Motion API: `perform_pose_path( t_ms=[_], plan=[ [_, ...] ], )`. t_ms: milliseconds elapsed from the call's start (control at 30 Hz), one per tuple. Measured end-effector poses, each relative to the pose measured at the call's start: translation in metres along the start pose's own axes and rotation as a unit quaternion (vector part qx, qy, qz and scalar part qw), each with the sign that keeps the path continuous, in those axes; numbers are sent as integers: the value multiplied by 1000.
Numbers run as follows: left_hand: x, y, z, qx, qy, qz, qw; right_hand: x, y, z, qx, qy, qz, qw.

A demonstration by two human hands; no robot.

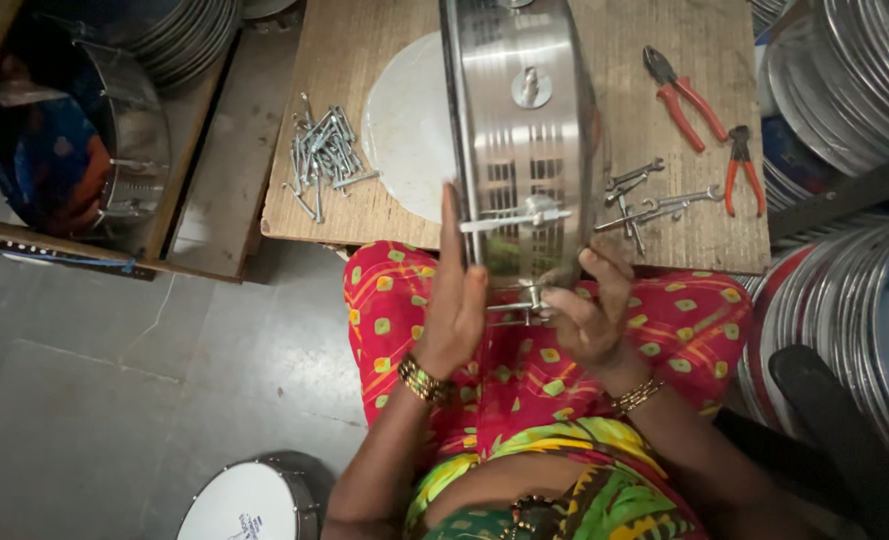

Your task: The person assembles a drum by placing a head on the shell and then inserting and tightening several tension rods around the rim using their hands and a small wrench.

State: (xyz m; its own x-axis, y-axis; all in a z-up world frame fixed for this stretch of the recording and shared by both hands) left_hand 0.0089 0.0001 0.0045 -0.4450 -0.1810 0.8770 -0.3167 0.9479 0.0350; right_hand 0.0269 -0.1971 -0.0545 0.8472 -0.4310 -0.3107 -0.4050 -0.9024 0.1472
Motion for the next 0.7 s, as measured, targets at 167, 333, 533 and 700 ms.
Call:
perform_pose_path(
  t_ms=[167, 333, 533, 700],
  plan=[
    [35, -9, -35, 90, 35, -53, 994, -14, 6, 1, -28, -4, 0, 1000],
    [44, -9, -40, 80, 38, -52, 995, -15, 14, -14, -43, 8, 13, 999],
    [44, -9, -39, 79, 27, -40, 996, -16, 13, -9, -47, -6, 6, 999],
    [44, -11, -39, 82, 36, -50, 995, -14, 15, -4, -49, 0, 24, 999]
  ],
)
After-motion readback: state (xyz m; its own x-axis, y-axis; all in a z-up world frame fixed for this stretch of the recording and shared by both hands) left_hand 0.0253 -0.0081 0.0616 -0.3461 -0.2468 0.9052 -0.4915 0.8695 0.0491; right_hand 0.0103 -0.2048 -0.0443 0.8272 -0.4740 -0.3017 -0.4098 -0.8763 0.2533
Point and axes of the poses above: each hand's wrist, its own z-axis away from the middle knuckle, its own y-axis out of the back of the hand, x = y × z, the point moved 1 cm from there along -z, towards the middle knuckle, and after that the axes turned 15 degrees about x, right-handed, at the moved point
